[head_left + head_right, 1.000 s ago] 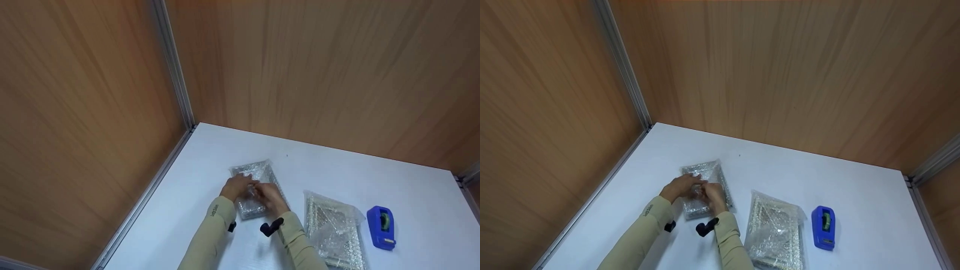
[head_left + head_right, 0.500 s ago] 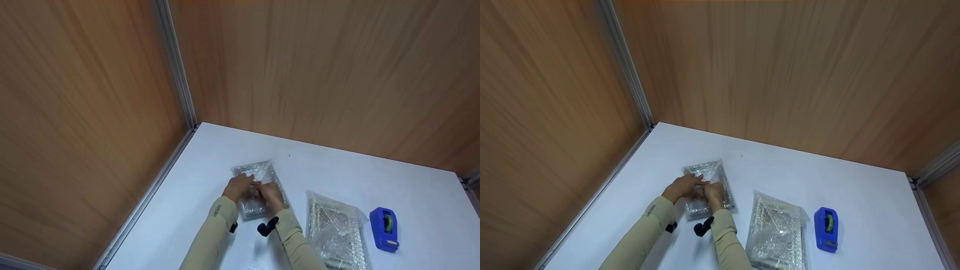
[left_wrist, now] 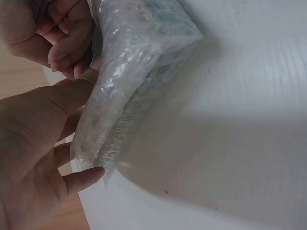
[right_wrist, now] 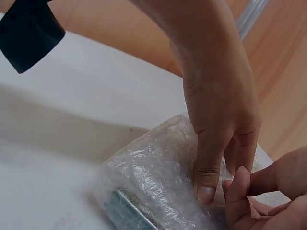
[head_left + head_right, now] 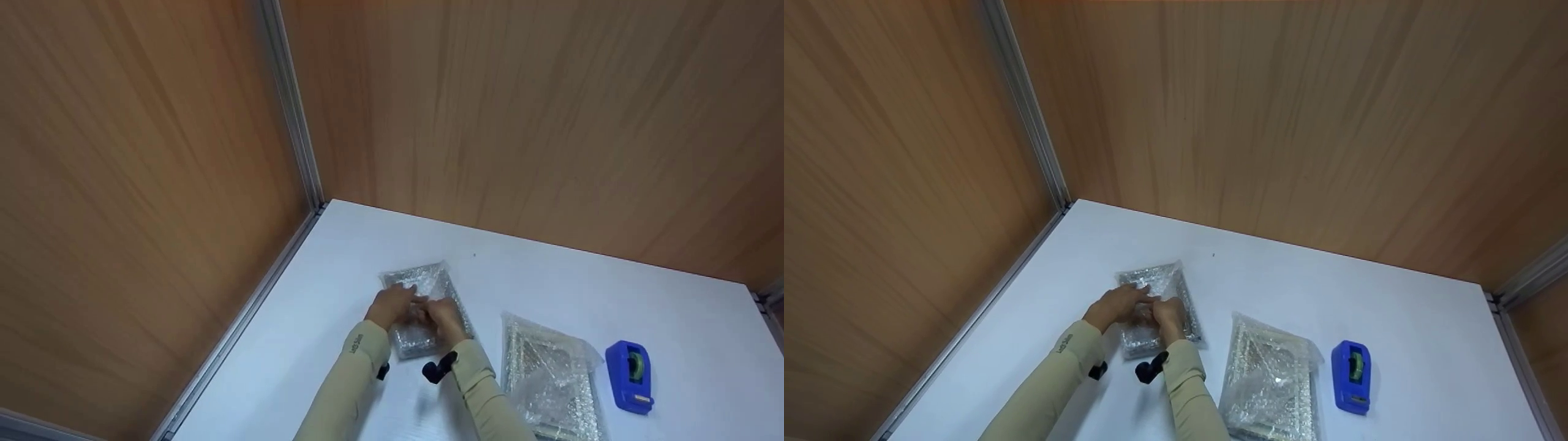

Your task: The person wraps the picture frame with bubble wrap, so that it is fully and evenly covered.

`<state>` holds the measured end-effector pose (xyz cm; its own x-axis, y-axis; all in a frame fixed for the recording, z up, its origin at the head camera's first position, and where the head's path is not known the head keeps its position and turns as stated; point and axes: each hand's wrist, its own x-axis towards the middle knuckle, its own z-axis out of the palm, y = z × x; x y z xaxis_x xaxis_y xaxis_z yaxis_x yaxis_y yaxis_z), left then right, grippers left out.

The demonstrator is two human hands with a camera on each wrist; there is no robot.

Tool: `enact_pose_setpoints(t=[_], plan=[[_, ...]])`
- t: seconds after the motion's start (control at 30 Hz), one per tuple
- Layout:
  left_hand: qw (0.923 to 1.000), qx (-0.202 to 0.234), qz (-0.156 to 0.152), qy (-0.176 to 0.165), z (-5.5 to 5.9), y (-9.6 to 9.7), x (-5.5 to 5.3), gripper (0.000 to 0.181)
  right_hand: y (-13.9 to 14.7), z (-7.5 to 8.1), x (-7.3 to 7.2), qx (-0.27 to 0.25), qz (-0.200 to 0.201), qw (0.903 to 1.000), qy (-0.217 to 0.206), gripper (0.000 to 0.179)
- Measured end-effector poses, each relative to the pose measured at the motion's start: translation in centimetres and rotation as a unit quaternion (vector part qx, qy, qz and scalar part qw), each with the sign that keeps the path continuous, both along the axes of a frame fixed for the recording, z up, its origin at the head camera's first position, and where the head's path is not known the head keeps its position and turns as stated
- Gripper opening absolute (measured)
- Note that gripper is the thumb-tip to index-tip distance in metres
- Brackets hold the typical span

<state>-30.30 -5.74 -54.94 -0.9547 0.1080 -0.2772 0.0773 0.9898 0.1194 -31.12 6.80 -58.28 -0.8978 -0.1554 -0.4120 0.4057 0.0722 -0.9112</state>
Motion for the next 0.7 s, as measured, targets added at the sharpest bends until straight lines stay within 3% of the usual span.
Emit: enact_pose_setpoints(t=[0.23,0.37,0.7], plan=[[0.9988,0.042,0.027,0.001,-0.01,-0.19,0.21,0.042,-0.08,-0.13,-0.34,0.004,0.009,0.9998,0.015,0.011],[0.9991,0.038,0.016,0.007,-0.09,-0.26,0.21,0.042,-0.33,-0.27,-0.27,0.016,0.004,0.9994,0.029,0.012],[0.9993,0.001,-0.014,0.034,-0.19,0.1,-0.08,0.039,-0.79,-0.11,-0.04,0.043,-0.006,0.9989,0.018,0.017]])
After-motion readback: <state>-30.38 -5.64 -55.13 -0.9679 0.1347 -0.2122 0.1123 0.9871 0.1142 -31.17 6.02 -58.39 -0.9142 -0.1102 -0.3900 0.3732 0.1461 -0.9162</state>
